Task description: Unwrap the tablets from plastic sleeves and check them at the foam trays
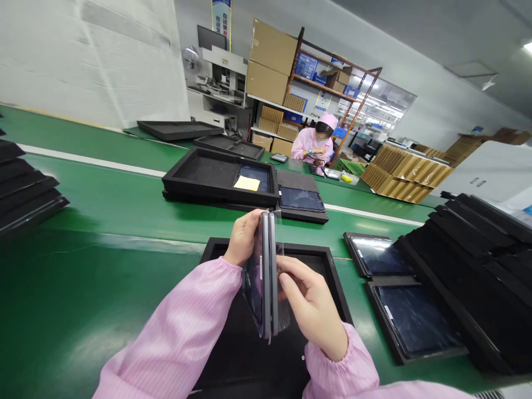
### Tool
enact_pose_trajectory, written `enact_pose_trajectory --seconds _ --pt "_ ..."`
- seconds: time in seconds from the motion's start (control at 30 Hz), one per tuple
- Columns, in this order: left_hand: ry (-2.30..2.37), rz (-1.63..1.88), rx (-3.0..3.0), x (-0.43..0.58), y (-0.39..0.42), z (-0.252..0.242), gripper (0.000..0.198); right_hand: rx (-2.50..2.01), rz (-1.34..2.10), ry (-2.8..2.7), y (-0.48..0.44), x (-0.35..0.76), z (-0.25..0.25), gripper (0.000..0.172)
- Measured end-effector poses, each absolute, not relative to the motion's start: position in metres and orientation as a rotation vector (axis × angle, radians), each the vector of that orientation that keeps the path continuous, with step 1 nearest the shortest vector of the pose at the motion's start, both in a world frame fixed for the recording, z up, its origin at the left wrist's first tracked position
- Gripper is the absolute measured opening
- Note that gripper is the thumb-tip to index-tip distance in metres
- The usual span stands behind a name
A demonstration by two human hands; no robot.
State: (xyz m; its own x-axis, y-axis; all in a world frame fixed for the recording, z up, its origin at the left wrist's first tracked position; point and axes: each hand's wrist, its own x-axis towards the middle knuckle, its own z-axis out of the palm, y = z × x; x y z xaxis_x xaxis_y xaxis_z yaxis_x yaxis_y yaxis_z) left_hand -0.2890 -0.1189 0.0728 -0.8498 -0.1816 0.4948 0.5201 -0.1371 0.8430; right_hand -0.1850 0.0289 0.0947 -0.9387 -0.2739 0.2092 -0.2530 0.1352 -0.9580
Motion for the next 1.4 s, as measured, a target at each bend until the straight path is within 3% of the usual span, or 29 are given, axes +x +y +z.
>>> enact_pose_trajectory --seconds 1.4 --pt "-1.738 -2.078 -0.377 -0.301 -0.11 0.069 0.069 -0.567 -1.911 2.464 0.04 -0.19 0.102 0.035"
